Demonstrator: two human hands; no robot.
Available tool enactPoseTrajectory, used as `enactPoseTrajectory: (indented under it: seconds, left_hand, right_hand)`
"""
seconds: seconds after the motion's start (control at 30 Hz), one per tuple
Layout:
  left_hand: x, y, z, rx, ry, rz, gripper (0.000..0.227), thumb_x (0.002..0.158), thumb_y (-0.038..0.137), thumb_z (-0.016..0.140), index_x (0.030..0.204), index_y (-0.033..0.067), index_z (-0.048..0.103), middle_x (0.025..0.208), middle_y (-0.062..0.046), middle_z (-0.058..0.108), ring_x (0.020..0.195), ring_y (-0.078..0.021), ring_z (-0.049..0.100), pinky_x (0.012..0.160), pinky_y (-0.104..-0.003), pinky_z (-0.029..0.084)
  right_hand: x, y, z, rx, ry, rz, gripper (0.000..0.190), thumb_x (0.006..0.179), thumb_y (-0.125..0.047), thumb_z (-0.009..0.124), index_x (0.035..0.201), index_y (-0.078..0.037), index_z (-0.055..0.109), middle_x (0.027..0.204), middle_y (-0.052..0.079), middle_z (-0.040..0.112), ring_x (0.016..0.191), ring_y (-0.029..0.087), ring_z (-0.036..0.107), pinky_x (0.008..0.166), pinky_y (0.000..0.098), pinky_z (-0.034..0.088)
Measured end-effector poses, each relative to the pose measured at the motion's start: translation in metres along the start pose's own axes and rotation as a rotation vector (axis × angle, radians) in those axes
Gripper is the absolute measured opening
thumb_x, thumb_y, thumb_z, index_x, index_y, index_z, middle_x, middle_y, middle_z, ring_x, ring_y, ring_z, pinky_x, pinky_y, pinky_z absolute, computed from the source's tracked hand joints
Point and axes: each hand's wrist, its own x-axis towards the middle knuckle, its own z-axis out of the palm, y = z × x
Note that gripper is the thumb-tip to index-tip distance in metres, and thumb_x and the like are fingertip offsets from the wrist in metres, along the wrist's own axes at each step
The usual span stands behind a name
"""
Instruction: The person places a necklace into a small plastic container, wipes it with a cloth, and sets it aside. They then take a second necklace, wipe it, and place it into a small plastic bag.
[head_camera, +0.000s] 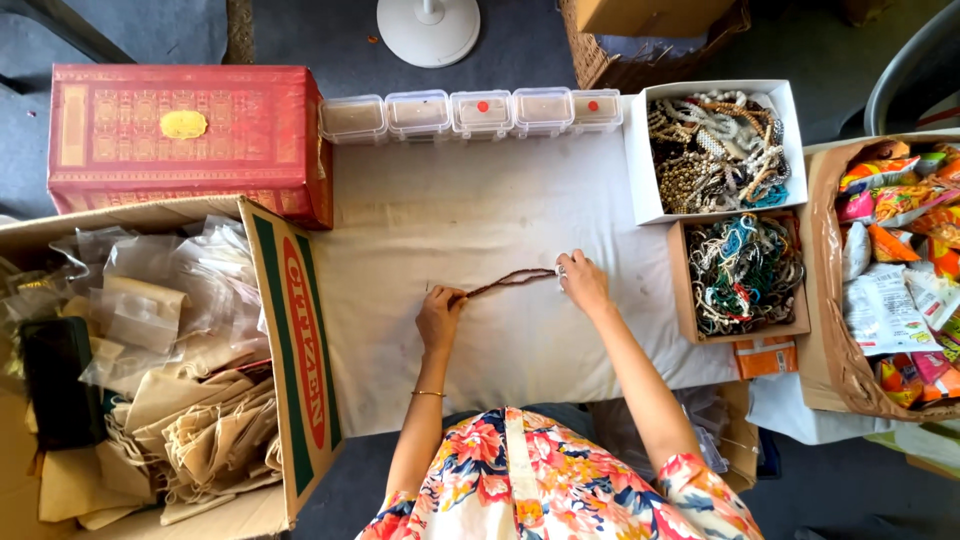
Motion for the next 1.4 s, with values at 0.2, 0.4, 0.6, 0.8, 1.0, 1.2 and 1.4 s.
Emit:
enactPoseTrajectory:
  seconds: [0.2,0.4,0.6,0.8,1.0,1.2,1.4]
  left_hand:
    - [-0.002,0.001,0.003,-0.020,0.043,0.006,0.019,0.081,0.020,0.080,0.100,0.0175,0.075,0.093,0.004,0.070,0.085,-0.0199,0.069,0.070,-0.035,0.053]
    - [-0.006,0.002,0.012,0.070,0.040,0.011,0.012,0.085,0.021,0.081,0.096,0.0180,0.078,0.095,0.003,0.070,0.086,-0.0202,0.069,0.069,-0.035,0.053]
    - [-0.007,0.002,0.016,-0.035,0.048,-0.097,0.018,0.082,0.020,0.081,0.099,0.0181,0.077,0.093,0.004,0.070,0.080,-0.0156,0.071,0.070,-0.032,0.054]
    - [-0.005,-0.026,0.029,0.042,0.036,-0.050,0.020,0.080,0.012,0.078,0.099,0.0157,0.077,0.097,0.005,0.071,0.080,-0.0151,0.071,0.068,-0.030,0.053]
    - [0.003,0.003,0.011,-0.037,0.011,-0.101,0.013,0.082,0.024,0.083,0.090,0.0162,0.077,0.089,0.006,0.071,0.075,-0.0133,0.070,0.065,-0.029,0.051]
    - [0.001,0.002,0.011,-0.038,0.002,-0.115,0.013,0.081,0.026,0.083,0.089,0.0172,0.077,0.088,0.006,0.071,0.073,-0.0125,0.069,0.064,-0.029,0.051]
    - [0.003,-0.001,0.012,-0.030,-0.015,-0.124,0.013,0.081,0.025,0.082,0.090,0.0178,0.078,0.088,0.006,0.071,0.073,-0.0129,0.069,0.064,-0.030,0.050]
  right_hand:
    - [0.007,0.018,-0.003,-0.088,-0.189,-0.159,0.042,0.077,-0.030,0.087,0.106,-0.012,0.063,0.101,0.007,0.061,0.094,0.032,0.066,0.079,0.0473,0.054]
    - [-0.016,0.003,-0.017,-0.033,0.254,-0.118,0.041,0.082,-0.015,0.079,0.119,-0.016,0.062,0.110,0.007,0.059,0.103,0.029,0.064,0.085,0.0444,0.056]
    - [-0.020,-0.019,0.044,0.386,0.733,0.205,0.038,0.102,-0.023,0.069,0.129,-0.008,0.045,0.122,0.017,0.056,0.116,0.036,0.059,0.099,0.0460,0.049]
    - [-0.029,-0.143,0.040,0.028,0.415,-0.550,0.044,0.083,-0.003,0.060,0.127,-0.009,0.065,0.129,0.011,0.067,0.109,0.028,0.062,0.094,0.0415,0.052]
    - [-0.014,-0.058,0.065,0.031,0.462,-0.125,0.027,0.095,-0.007,0.066,0.120,-0.008,0.073,0.106,0.008,0.071,0.095,0.027,0.066,0.086,0.0388,0.053]
    - [-0.016,0.032,0.011,0.129,0.478,0.122,0.044,0.084,0.000,0.064,0.123,-0.018,0.073,0.123,0.003,0.070,0.106,0.029,0.064,0.089,0.0398,0.055]
    - [-0.003,0.002,-0.019,0.118,0.322,-0.010,0.044,0.086,-0.010,0.074,0.127,-0.026,0.070,0.123,0.009,0.059,0.103,0.032,0.062,0.077,0.0439,0.055]
